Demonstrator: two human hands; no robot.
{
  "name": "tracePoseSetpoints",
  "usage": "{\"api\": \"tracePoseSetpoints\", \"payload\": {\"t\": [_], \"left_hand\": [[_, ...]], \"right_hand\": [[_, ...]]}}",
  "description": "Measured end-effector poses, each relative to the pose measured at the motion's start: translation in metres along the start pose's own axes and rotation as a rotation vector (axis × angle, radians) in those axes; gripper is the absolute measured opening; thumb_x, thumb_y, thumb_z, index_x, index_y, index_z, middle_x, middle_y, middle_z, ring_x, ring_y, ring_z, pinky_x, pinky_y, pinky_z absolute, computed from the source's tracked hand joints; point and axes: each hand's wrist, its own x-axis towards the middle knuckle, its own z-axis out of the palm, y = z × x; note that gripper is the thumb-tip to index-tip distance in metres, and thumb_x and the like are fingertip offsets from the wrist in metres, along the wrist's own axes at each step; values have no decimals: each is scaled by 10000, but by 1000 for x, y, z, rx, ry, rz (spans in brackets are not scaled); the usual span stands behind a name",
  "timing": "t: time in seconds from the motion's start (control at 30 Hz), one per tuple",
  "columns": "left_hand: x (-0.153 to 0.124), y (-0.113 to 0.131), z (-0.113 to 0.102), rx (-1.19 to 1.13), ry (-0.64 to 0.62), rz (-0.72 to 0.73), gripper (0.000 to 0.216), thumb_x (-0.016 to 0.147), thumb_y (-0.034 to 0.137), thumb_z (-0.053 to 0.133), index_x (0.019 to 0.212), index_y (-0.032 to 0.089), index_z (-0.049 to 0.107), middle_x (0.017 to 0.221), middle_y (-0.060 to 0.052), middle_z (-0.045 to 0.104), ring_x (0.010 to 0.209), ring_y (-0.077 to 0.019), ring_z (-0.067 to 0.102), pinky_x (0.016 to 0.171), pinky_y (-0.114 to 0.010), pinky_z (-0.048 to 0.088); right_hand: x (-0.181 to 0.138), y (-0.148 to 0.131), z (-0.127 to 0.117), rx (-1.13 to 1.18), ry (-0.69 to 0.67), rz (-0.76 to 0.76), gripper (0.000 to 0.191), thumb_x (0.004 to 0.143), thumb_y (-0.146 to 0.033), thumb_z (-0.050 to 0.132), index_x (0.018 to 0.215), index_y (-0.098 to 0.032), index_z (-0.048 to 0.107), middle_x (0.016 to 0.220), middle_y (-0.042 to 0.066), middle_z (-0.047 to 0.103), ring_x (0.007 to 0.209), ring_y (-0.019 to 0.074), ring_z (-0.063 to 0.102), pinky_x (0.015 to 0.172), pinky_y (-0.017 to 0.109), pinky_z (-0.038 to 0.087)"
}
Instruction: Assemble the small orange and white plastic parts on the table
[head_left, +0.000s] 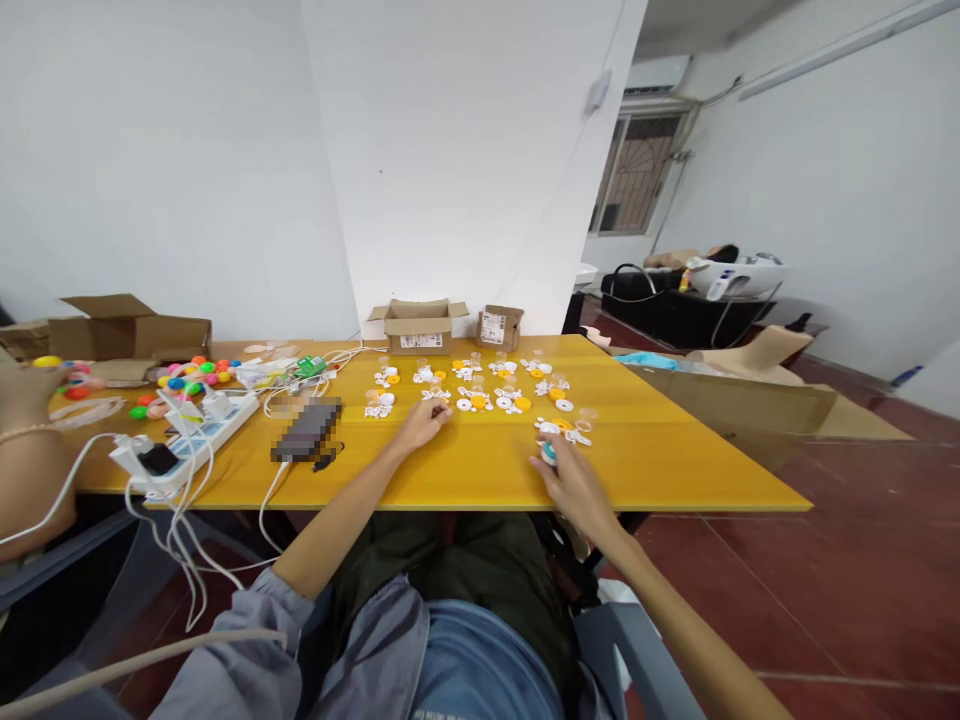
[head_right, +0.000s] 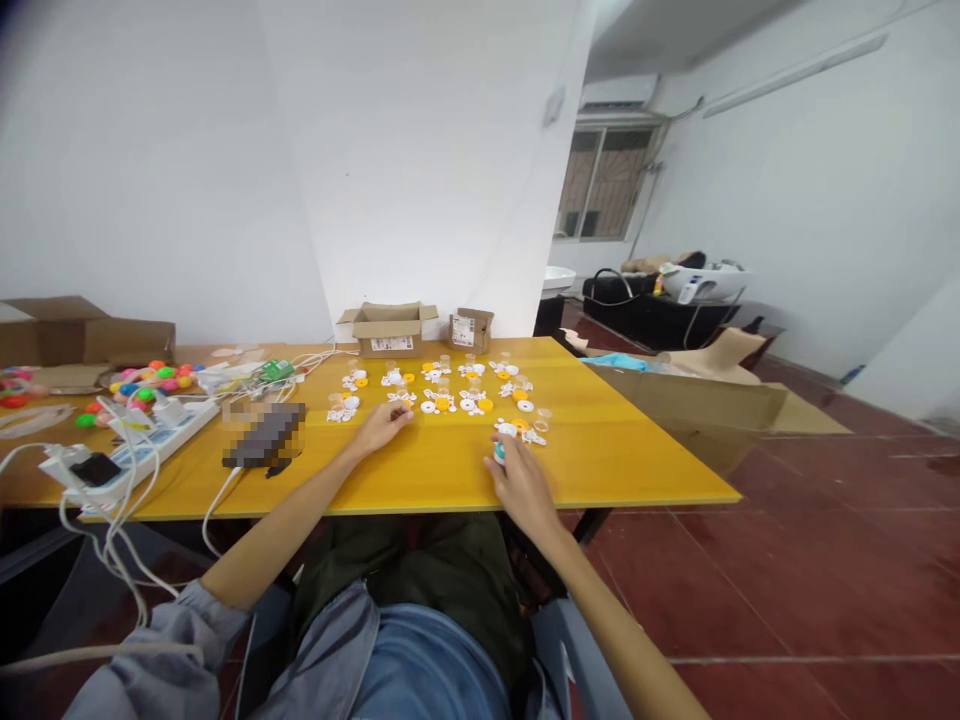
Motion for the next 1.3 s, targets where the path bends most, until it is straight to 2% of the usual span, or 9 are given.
{"api": "tracePoseSetpoints", "payload": {"t": [0.13, 0.23, 0.43, 0.53, 0.67, 0.87, 0.97, 1.13, 1.3], "left_hand": [[-3, 6, 2, -74, -93, 54, 284, 855, 407, 563, 675, 188, 582, 684, -6, 626, 698, -170, 571, 721, -296, 476], [-5, 11, 2, -144, -166, 94, 372, 884, 503, 528, 716, 180, 604, 697, -15, 626, 697, -168, 571, 705, -291, 474], [-8, 15, -1, -203, -84, 132, 390, 889, 545, 552, 902, 174, 674, 909, -46, 685, 850, -192, 612, 794, -303, 491], [-7, 14, 0, -216, -69, 119, 359, 888, 508, 573, 964, 178, 690, 984, -60, 694, 900, -203, 624, 822, -308, 496], [-4, 10, 1, -190, -47, 110, 323, 886, 474, 584, 947, 182, 707, 974, -56, 701, 913, -207, 622, 846, -314, 490], [-2, 7, 1, -175, -18, 59, 357, 887, 499, 555, 772, 173, 647, 769, -17, 627, 804, -186, 573, 763, -296, 474], [-2, 8, 1, -194, -8, 57, 363, 890, 495, 543, 724, 175, 592, 716, 1, 570, 753, -170, 539, 731, -289, 457], [-4, 14, 0, -194, -3, 51, 374, 905, 493, 517, 689, 188, 522, 687, 16, 518, 720, -156, 503, 711, -280, 435], [-5, 18, 0, -161, 39, 33, 396, 920, 510, 494, 678, 198, 467, 677, 24, 484, 704, -149, 482, 696, -276, 415]], "right_hand": [[9, -36, 30, 170, -191, -61, 269, 884, -330, 537, 1142, -257, 511, 1131, 95, 680, 1035, 268, 655, 892, 401, 523], [32, -57, 55, 282, -281, -88, 235, 859, -295, 577, 1068, -257, 477, 1120, 92, 674, 1025, 259, 652, 885, 394, 524], [78, -70, 91, 528, -299, -90, 307, 805, -333, 643, 963, -266, 388, 1025, 66, 659, 958, 245, 658, 808, 386, 534], [83, -70, 95, 593, -292, -47, 371, 767, -367, 682, 919, -276, 356, 1016, 60, 651, 940, 239, 659, 789, 379, 528], [81, -66, 93, 686, -269, 16, 399, 752, -396, 685, 930, -279, 347, 936, 15, 643, 851, 208, 640, 731, 345, 510], [82, -61, 95, 725, -261, 40, 370, 752, -441, 673, 904, -273, 381, 668, -91, 507, 619, 152, 514, 607, 288, 423], [83, -62, 96, 726, -240, 60, 365, 730, -456, 695, 881, -269, 420, 676, -80, 526, 634, 159, 523, 624, 298, 425], [83, -65, 95, 737, -202, 78, 349, 705, -479, 721, 848, -257, 494, 806, -17, 622, 758, 194, 598, 704, 336, 472], [83, -69, 91, 751, -205, 92, 350, 685, -500, 736, 826, -250, 535, 823, -3, 636, 770, 200, 604, 720, 344, 488]]}}
